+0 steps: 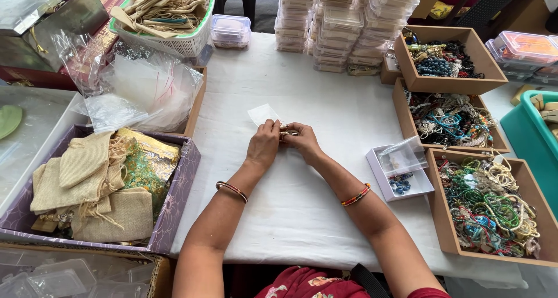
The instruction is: The person straightens a beaded necklace on a white table, coils it, and places it into a small plastic bag. They then put the bagged necklace into a small beige cloth pouch, fold the pouch closed, and place it into a clear plastic container.
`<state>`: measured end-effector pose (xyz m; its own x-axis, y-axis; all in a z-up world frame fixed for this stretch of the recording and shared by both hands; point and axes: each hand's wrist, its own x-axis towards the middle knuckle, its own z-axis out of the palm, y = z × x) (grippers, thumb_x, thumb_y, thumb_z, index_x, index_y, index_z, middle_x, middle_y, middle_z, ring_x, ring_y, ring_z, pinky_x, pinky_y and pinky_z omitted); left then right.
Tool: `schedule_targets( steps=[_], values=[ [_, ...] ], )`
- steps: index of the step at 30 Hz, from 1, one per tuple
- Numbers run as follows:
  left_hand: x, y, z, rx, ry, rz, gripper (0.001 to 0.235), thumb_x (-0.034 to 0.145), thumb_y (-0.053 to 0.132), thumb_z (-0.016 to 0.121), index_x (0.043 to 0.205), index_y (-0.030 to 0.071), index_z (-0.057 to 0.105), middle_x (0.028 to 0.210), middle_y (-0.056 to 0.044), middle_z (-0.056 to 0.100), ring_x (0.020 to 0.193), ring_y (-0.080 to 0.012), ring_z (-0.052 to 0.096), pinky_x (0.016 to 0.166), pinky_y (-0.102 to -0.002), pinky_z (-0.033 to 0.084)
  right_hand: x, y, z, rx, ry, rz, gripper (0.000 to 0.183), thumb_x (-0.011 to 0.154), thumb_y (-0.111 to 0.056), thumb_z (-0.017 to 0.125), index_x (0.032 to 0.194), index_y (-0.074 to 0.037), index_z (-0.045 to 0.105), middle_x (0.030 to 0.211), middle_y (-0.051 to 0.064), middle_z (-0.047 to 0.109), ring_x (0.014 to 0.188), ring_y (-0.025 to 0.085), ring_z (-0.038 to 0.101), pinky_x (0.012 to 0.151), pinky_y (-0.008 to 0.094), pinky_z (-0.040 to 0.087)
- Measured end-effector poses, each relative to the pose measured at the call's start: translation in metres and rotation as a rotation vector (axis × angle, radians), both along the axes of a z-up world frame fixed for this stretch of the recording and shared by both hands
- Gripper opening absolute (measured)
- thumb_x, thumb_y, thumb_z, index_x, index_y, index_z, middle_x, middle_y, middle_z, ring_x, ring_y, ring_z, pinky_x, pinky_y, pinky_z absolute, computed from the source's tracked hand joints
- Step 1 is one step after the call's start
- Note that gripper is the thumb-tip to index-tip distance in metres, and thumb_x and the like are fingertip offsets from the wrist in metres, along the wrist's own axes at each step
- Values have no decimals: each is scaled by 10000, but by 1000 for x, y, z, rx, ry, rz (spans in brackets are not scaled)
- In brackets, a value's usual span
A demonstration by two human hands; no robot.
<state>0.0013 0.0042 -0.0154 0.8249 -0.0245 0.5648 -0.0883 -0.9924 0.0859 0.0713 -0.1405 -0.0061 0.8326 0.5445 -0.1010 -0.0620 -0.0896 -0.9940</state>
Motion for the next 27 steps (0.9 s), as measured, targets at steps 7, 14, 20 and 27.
schedule_targets(
  steps=[7,14,20,27],
  values=[
    [1,1,-2,69,60,11,473,847,-18,694,1314,-53,622,1155,-151,650,987,-240,693,821,-286,624,-8,3,22,104,211,-5,304,982,-177,614,1224,7,609,1022,158,711,923,215,736,828,362,651],
    [-5,-1,13,-347,23,-60,458,839,-51,703,1284,52,672,1159,-93,653,1050,-256,669,921,-347,584,2,1,-1,137,147,-60,251,1001,-163,611,1169,20,648,1044,132,724,930,193,736,840,350,665],
    [-5,-10,18,-422,55,-73,480,822,-64,701,1284,65,683,1166,-91,633,1057,-245,655,951,-345,571,2,2,-3,397,193,-250,213,990,-125,632,1154,8,654,1067,114,712,943,176,725,849,323,652],
    [-10,-18,17,-419,37,-113,467,804,-38,724,1263,45,682,1192,-100,638,1073,-270,650,939,-358,574,-12,2,18,-126,-129,-189,236,1008,-138,604,1181,-4,693,1033,104,732,919,176,741,809,286,648]
  ],
)
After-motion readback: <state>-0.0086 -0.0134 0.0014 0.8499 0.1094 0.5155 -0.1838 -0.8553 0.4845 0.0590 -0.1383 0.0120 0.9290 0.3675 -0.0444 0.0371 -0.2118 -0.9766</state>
